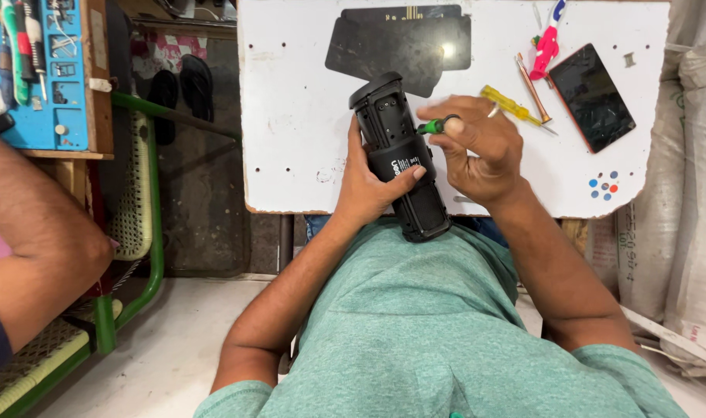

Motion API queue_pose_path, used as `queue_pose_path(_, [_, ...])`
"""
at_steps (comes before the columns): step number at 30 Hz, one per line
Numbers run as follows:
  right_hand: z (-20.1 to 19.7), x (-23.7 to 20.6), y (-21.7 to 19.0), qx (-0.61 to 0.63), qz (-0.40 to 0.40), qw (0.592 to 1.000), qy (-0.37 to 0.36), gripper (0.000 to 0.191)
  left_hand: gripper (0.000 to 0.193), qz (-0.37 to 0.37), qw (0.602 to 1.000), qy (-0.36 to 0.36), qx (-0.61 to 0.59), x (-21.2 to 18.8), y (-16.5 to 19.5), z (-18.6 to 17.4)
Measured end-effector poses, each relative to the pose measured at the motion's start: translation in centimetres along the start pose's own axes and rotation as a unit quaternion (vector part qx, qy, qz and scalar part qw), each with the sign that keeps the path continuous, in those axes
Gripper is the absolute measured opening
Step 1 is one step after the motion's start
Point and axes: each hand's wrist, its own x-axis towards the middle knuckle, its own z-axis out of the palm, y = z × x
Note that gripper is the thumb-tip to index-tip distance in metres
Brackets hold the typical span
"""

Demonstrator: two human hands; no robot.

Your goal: The person disassembles a black flashlight by removing the head and rubber ring, then uses a screwdriver to loosen screws on the body. They repeatedly remove and reinsert the head and ring while inspecting the internal components.

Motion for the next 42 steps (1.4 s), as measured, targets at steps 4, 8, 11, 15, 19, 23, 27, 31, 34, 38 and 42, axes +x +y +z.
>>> queue_pose_path(4, [-0.01, 0.22, 0.14, -0.117, -0.017, 0.991, 0.054, 0.062, 0.128, -0.041, 0.999, -0.005, 0.032, 0.06, 0.18, -0.08])
queue_pose_path(8, [0.01, 0.55, -0.13, -0.088, -0.019, 0.995, 0.035, 0.058, 0.126, -0.021, 1.000, -0.010, -0.006, 0.01, 0.34, -0.05])
queue_pose_path(11, [-0.24, 0.74, -0.25, -0.140, -0.027, 0.989, 0.042, 0.062, 0.125, -0.019, 1.000, -0.004, -0.011, 0.00, 0.37, 0.10])
queue_pose_path(15, [-0.29, 0.66, -0.28, 0.003, 0.016, 1.000, -0.007, 0.048, 0.123, -0.015, 1.000, -0.003, -0.014, -0.03, 0.37, 0.09])
queue_pose_path(19, [-0.26, 0.49, -0.12, -0.118, -0.015, 0.992, 0.042, 0.061, 0.119, -0.012, 1.000, 0.007, -0.020, -0.02, 0.50, 0.08])
queue_pose_path(23, [-0.10, 0.43, -0.23, -0.087, -0.011, 0.996, 0.022, 0.060, 0.122, -0.024, 1.000, 0.004, 0.001, -0.13, 0.76, 0.15])
queue_pose_path(27, [0.12, 0.49, -0.44, -0.140, -0.025, 0.988, 0.058, 0.067, 0.124, -0.006, 1.000, 0.002, -0.006, -0.05, 0.84, 0.20])
queue_pose_path(31, [0.11, 0.39, -0.58, -0.059, -0.009, 0.998, 0.026, 0.059, 0.120, -0.017, 0.999, -0.012, -0.035, -0.02, 0.74, 0.19])
queue_pose_path(34, [0.09, 0.26, -0.47, -0.100, -0.004, 0.993, 0.058, 0.063, 0.124, -0.034, 0.999, 0.002, 0.033, -0.09, 0.70, 0.22])
queue_pose_path(38, [0.06, 0.09, -0.22, -0.034, 0.000, 0.999, 0.024, 0.058, 0.118, -0.002, 1.000, -0.007, -0.007, -0.04, 0.83, 0.20])
queue_pose_path(42, [-0.10, -0.03, -0.06, -0.110, 0.007, 0.992, 0.064, 0.064, 0.116, -0.011, 1.000, -0.003, -0.028, -0.02, 1.00, 0.26])
